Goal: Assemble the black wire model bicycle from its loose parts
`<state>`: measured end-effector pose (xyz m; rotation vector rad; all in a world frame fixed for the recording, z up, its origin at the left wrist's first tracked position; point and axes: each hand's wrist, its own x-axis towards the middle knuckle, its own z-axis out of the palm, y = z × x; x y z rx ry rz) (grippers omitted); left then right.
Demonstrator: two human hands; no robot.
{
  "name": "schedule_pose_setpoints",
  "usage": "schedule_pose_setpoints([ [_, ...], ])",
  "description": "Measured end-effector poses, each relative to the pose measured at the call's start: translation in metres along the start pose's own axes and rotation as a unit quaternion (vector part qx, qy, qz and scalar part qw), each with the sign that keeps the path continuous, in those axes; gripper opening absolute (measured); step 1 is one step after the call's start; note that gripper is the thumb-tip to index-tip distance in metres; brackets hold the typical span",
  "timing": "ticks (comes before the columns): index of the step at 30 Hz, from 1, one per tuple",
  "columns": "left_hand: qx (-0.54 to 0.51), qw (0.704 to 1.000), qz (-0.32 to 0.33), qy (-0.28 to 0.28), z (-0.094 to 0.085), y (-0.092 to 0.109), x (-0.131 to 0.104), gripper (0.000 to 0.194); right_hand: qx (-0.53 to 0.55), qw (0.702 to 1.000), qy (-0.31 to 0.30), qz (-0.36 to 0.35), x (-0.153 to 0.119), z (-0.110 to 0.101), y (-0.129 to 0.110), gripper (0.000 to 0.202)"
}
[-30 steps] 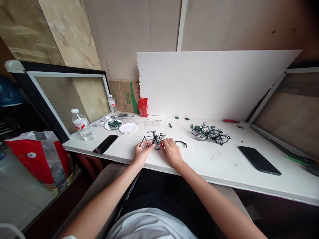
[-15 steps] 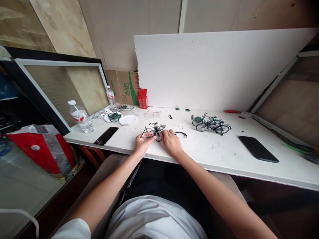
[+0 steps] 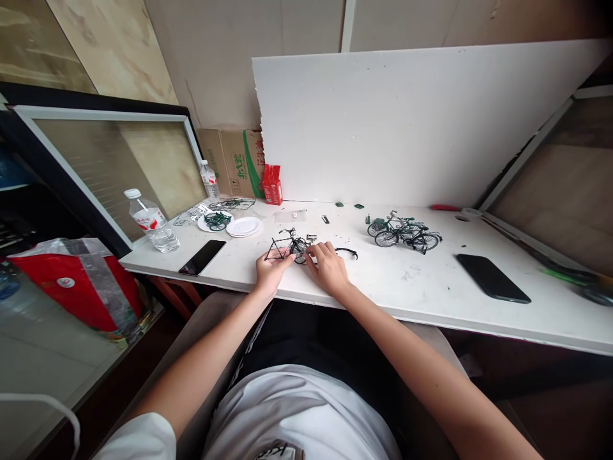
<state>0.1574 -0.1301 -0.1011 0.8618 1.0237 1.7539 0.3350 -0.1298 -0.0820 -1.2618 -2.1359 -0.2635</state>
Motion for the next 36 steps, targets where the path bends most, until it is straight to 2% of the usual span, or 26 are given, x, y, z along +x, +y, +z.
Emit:
schedule_pose_setpoints([
  [8,0.005,1.0,0.002,-0.012,0.001,0.002,-0.002,0.057,-0.018,0.999,-0.029,0.001,0.0,0.005,0.004,0.031],
  [14,0.026,0.999,0.007,-0.029,0.0,0.002,-0.004,0.054,-0.057,0.997,-0.057,0.014,0.002,0.002,-0.001,0.042],
  [21,0.073,0.996,0.014,-0.043,-0.002,0.002,-0.004,0.051,-0.033,0.989,-0.113,0.085,0.004,-0.003,-0.004,0.054],
  [24,0.063,0.997,0.016,-0.03,-0.002,0.001,-0.003,0.053,-0.006,0.993,-0.087,0.081,0.003,-0.005,-0.004,0.045],
  [28,0.049,0.998,0.026,-0.012,-0.002,0.0,-0.002,0.054,0.001,0.998,-0.049,0.027,0.0,-0.002,-0.002,0.028],
  [32,0.046,0.999,0.024,-0.01,-0.001,0.0,-0.002,0.053,-0.023,0.999,-0.046,-0.003,-0.001,0.0,-0.002,0.027],
  [36,0.049,0.998,0.024,-0.028,-0.002,0.001,-0.003,0.051,-0.038,0.998,-0.055,-0.006,-0.003,-0.001,-0.005,0.026],
])
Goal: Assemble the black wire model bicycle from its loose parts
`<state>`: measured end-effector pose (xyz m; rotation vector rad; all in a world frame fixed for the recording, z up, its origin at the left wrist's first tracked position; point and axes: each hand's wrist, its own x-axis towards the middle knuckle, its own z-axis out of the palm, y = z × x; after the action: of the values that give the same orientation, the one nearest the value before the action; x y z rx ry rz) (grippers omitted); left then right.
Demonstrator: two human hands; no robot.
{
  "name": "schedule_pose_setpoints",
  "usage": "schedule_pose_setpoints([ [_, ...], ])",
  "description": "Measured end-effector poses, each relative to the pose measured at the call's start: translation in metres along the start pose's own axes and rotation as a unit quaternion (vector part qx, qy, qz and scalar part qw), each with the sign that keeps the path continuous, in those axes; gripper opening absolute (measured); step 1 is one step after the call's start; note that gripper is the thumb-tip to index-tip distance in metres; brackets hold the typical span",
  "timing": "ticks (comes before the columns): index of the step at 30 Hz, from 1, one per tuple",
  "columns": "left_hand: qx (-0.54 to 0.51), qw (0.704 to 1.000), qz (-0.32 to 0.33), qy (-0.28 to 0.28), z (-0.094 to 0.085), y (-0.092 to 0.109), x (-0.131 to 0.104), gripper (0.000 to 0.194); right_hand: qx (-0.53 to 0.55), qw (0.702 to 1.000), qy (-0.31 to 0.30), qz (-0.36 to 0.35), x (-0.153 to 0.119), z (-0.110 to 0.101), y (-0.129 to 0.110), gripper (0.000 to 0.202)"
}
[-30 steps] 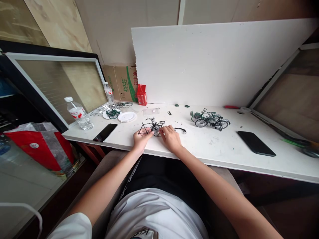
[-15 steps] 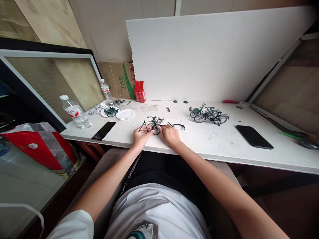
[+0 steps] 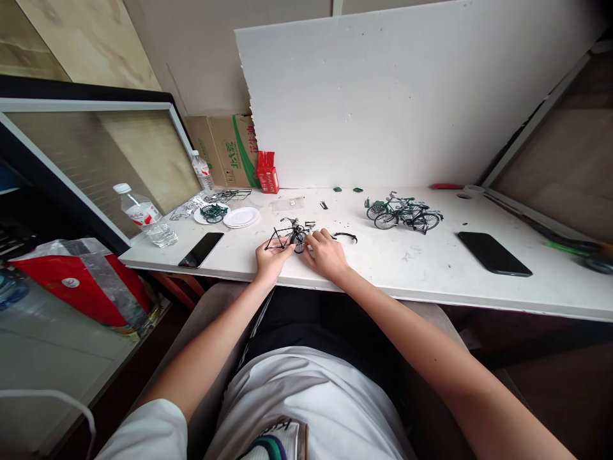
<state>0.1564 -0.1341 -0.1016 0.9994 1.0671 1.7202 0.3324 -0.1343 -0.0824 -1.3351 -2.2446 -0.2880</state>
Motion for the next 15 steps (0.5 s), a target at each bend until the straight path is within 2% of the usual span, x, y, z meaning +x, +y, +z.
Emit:
schedule_pose_setpoints([
  [7,0.006,1.0,0.007,-0.007,0.0,0.0008,-0.0001,0.05,0.025,1.0,0.004,0.004,0.002,-0.0032,0.0003,0.025],
  [10,0.009,1.0,0.008,-0.009,-0.0003,0.0009,0.0001,0.052,0.033,0.999,0.001,0.028,0.0026,-0.0014,0.0,0.033],
  [15,0.014,1.0,0.022,-0.002,-0.0018,-0.0015,0.0005,0.05,0.069,0.996,0.037,0.044,-0.0007,-0.0032,-0.0033,0.034],
])
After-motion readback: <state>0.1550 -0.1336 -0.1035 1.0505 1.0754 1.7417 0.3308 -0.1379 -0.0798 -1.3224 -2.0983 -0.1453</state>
